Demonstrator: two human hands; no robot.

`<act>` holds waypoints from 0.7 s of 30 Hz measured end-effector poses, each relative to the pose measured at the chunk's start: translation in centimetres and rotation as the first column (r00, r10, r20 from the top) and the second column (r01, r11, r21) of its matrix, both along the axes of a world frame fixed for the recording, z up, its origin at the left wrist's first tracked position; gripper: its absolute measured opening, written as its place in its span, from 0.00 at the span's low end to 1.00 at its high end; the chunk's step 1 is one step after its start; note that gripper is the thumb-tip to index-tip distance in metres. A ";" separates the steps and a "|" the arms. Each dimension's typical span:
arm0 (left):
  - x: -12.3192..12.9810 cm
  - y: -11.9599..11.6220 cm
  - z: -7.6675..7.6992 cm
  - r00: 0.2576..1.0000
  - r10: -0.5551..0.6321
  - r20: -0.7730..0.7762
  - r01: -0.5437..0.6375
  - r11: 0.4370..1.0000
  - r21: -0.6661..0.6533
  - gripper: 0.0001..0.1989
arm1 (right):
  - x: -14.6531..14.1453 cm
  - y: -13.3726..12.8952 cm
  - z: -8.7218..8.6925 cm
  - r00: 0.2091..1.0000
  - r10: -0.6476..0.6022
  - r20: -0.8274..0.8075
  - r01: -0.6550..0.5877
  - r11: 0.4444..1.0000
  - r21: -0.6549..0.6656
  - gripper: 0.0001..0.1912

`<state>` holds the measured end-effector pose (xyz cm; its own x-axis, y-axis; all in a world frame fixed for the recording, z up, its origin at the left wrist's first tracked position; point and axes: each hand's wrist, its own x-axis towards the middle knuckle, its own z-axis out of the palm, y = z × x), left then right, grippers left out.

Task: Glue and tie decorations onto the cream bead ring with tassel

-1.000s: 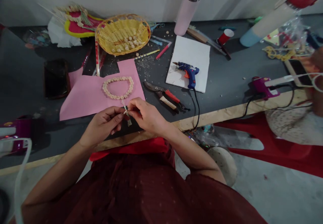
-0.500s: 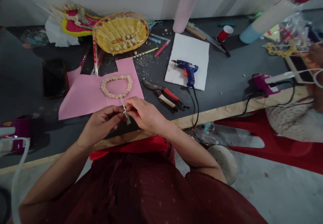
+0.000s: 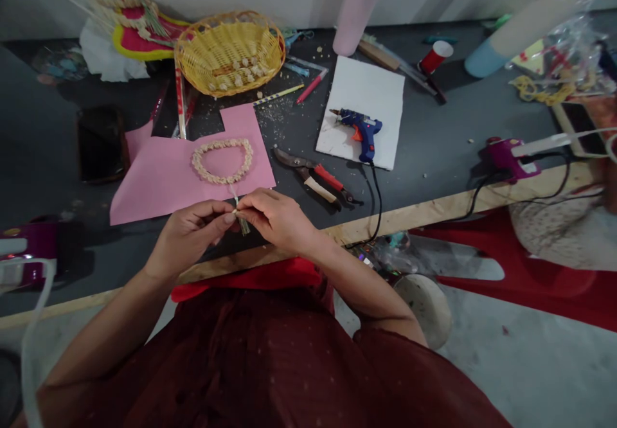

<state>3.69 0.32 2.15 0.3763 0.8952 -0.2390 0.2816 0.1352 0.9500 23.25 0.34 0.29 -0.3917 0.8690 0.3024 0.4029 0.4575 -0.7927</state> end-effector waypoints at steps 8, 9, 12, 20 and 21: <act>0.2 -0.4 -0.1 0.998 0.055 0.010 -0.055 0.998 -0.022 0.08 | -0.3 -0.2 0.1 0.999 -0.025 0.043 0.024 0.999 0.038 0.05; 0.1 -0.4 -0.2 0.998 0.060 0.006 -0.060 0.998 -0.014 0.08 | -0.3 -0.1 0.1 0.998 -0.029 0.052 0.027 0.999 0.042 0.05; 0.1 -0.4 -0.4 0.998 0.064 -0.016 -0.064 0.998 0.003 0.08 | -0.3 -0.1 0.0 0.997 -0.038 0.069 0.036 0.999 0.037 0.05; 0.2 -0.5 -0.5 0.993 0.077 -0.087 -0.072 0.995 0.068 0.06 | -0.4 -0.1 0.0 0.997 -0.040 0.062 0.039 0.999 0.017 0.05; 0.2 -0.5 -0.5 0.992 0.082 -0.092 -0.075 0.995 0.070 0.06 | -0.4 -0.1 0.0 0.997 -0.040 0.063 0.039 0.999 0.013 0.05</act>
